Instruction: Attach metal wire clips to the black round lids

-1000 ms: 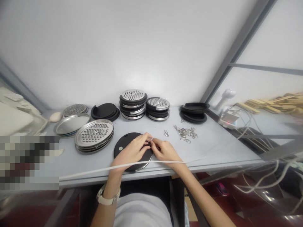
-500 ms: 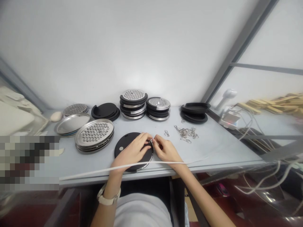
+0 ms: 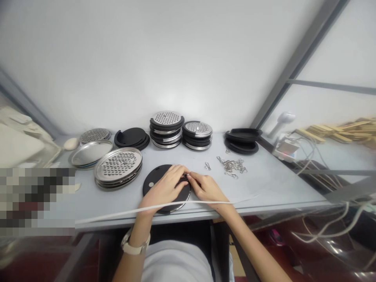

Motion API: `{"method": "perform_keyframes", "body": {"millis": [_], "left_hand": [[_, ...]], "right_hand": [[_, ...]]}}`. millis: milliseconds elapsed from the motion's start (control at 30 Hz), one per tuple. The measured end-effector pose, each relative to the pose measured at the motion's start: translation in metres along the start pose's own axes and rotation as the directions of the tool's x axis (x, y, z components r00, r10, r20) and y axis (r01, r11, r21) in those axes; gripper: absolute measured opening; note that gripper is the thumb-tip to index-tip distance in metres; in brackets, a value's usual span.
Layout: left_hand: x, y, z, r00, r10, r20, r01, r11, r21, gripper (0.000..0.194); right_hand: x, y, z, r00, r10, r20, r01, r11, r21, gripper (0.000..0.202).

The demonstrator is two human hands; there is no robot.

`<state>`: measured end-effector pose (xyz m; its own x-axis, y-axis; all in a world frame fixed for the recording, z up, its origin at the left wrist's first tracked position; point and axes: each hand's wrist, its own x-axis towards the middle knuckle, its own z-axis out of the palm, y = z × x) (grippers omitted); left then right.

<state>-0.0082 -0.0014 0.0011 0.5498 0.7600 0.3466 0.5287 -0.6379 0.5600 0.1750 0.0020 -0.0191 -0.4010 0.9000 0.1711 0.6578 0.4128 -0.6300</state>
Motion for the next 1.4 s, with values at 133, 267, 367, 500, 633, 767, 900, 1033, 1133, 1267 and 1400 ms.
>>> {"method": "perform_keyframes", "body": {"millis": [133,267,367,500,633,767,900,1033,1133,1267,1400], "left_hand": [[0.0006,-0.0002,-0.0003,1.000,0.009,0.013,-0.009,1.000,0.022,0.016],[0.0012,0.0005,-0.0018,1.000,0.012,0.028,-0.013,1.000,0.019,0.019],[0.0016,0.0012,-0.0027,0.999,0.010,0.035,-0.010,1.000,0.016,0.019],[0.0017,0.0014,-0.0035,0.999,0.009,0.046,-0.009,1.000,-0.004,0.020],[0.0011,0.0012,-0.0039,0.999,0.008,0.051,-0.007,1.000,-0.029,0.020],[0.0009,0.0011,-0.0032,0.998,0.007,0.058,-0.004,0.999,-0.051,0.021],[0.0008,0.0012,-0.0027,0.998,0.006,0.057,-0.002,0.998,-0.068,0.023],[0.0006,0.0014,-0.0028,0.998,0.014,0.055,-0.009,0.997,-0.080,0.025],[0.0004,0.0010,-0.0028,0.998,0.017,0.057,-0.012,0.996,-0.085,0.026],[0.0004,0.0006,-0.0023,0.997,0.013,0.070,-0.006,0.995,-0.095,0.026],[0.0007,0.0007,-0.0019,0.997,0.007,0.077,0.002,0.994,-0.105,0.028]], "right_hand": [[-0.0004,-0.0016,-0.0007,1.000,0.005,0.004,-0.005,1.000,0.000,0.036],[0.0002,-0.0002,0.0003,1.000,0.015,-0.005,-0.015,0.998,-0.061,0.035],[0.0002,0.0017,0.0019,1.000,0.027,-0.015,-0.029,0.996,-0.081,0.033],[0.0002,0.0024,0.0039,0.999,0.049,-0.018,-0.050,0.996,-0.079,0.031],[0.0002,0.0012,0.0044,0.998,0.059,-0.029,-0.061,0.995,-0.082,0.032],[-0.0005,-0.0003,0.0033,0.998,0.061,-0.035,-0.064,0.994,-0.086,0.032],[-0.0012,-0.0006,0.0032,0.998,0.051,-0.046,-0.055,0.994,-0.093,0.031],[-0.0008,0.0001,0.0041,0.998,0.047,-0.047,-0.051,0.993,-0.104,0.030],[0.0000,0.0006,0.0041,0.997,0.051,-0.050,-0.056,0.993,-0.102,0.030],[-0.0004,0.0013,0.0039,0.998,0.033,-0.050,-0.037,0.994,-0.098,0.030],[-0.0020,0.0015,0.0046,0.998,0.015,-0.058,-0.020,0.996,-0.082,0.028]]}}
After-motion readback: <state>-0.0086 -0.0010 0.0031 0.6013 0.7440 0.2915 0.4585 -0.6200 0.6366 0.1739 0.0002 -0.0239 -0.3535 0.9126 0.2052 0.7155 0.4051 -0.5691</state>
